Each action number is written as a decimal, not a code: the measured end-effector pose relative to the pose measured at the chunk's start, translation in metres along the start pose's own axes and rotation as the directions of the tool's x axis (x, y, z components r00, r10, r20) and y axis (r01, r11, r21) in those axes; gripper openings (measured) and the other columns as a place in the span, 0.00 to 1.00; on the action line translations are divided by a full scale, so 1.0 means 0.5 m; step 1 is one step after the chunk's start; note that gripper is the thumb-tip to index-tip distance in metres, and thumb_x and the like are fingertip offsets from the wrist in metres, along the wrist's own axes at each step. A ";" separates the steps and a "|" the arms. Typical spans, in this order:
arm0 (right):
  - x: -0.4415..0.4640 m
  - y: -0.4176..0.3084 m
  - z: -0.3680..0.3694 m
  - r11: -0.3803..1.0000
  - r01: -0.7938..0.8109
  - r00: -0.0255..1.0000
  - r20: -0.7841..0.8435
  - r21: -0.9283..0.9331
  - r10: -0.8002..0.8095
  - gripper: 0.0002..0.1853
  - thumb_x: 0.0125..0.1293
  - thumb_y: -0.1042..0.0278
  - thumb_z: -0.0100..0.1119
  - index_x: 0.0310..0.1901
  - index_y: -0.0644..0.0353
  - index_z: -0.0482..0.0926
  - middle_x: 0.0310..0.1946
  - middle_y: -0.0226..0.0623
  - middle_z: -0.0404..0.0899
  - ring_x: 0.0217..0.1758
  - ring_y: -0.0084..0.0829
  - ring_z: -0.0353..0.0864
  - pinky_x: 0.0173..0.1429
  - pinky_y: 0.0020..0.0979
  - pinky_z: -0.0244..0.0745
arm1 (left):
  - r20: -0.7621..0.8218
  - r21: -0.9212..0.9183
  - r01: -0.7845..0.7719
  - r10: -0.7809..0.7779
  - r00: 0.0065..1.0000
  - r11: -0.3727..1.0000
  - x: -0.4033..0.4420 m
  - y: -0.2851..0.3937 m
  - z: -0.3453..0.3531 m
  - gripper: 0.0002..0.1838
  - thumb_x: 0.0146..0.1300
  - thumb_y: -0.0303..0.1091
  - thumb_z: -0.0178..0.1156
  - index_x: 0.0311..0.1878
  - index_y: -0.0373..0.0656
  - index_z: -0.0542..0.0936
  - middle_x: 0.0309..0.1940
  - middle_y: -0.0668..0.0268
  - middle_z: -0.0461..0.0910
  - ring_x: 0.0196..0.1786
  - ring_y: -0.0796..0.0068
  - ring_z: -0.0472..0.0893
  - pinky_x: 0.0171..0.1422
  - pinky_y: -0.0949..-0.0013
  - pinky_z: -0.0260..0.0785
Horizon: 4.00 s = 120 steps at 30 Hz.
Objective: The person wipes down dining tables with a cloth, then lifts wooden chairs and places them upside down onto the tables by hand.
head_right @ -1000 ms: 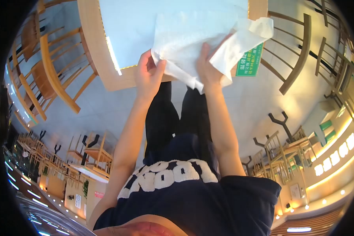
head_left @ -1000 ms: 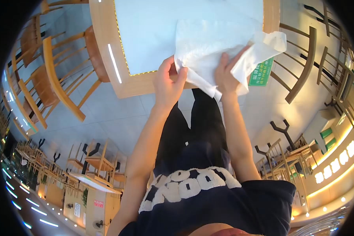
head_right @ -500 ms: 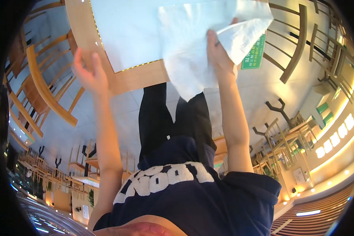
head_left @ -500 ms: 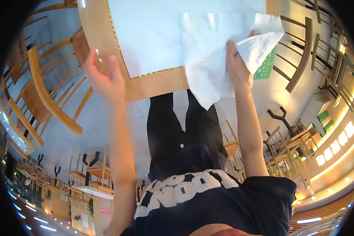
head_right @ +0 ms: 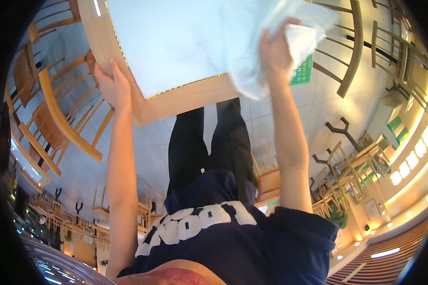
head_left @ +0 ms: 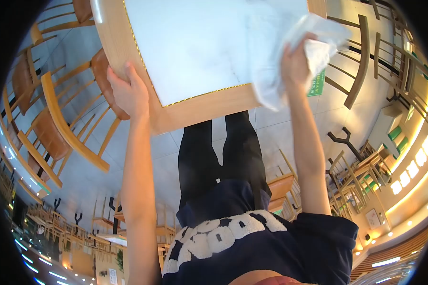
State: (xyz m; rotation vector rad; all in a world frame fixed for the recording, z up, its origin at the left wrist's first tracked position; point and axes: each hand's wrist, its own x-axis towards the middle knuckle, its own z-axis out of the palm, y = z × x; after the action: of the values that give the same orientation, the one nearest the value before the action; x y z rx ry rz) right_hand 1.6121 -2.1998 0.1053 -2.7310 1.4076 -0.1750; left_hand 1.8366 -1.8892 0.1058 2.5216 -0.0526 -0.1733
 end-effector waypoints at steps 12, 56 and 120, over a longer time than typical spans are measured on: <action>-0.026 0.160 -0.013 0.960 -0.196 0.869 0.489 0.201 0.075 0.38 0.79 0.50 0.49 0.82 0.62 0.55 0.82 0.60 0.52 0.86 0.53 0.50 0.84 0.50 0.52 | -0.004 0.137 0.041 -0.041 0.999 0.990 0.004 -0.021 0.013 0.40 0.76 0.62 0.50 0.75 0.35 0.66 0.63 0.43 0.79 0.62 0.40 0.80 0.63 0.47 0.73; -0.149 -0.085 -0.017 0.763 0.578 0.731 0.230 0.289 -0.642 0.43 0.64 0.47 0.65 0.78 0.55 0.65 0.82 0.41 0.59 0.86 0.41 0.55 0.86 0.50 0.48 | 0.032 0.174 0.093 -0.100 0.994 0.980 0.006 -0.010 0.013 0.39 0.75 0.60 0.51 0.75 0.35 0.66 0.63 0.42 0.78 0.62 0.40 0.79 0.63 0.44 0.74; 0.034 -0.662 0.134 0.543 0.839 0.544 -0.011 0.032 -0.839 0.41 0.71 0.56 0.64 0.80 0.60 0.60 0.83 0.51 0.55 0.86 0.48 0.53 0.86 0.50 0.47 | 0.133 -0.759 0.624 0.894 0.427 -0.185 -0.283 0.132 -0.488 0.10 0.65 0.36 0.68 0.47 0.45 0.88 0.52 0.61 0.84 0.56 0.59 0.82 0.58 0.60 0.76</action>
State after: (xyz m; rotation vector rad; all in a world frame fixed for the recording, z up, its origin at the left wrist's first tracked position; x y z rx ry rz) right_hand 1.8975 -2.0214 0.0763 -3.0992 -0.0717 -0.2186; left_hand 1.7296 -1.7926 0.3570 0.2266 -0.5873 -0.9947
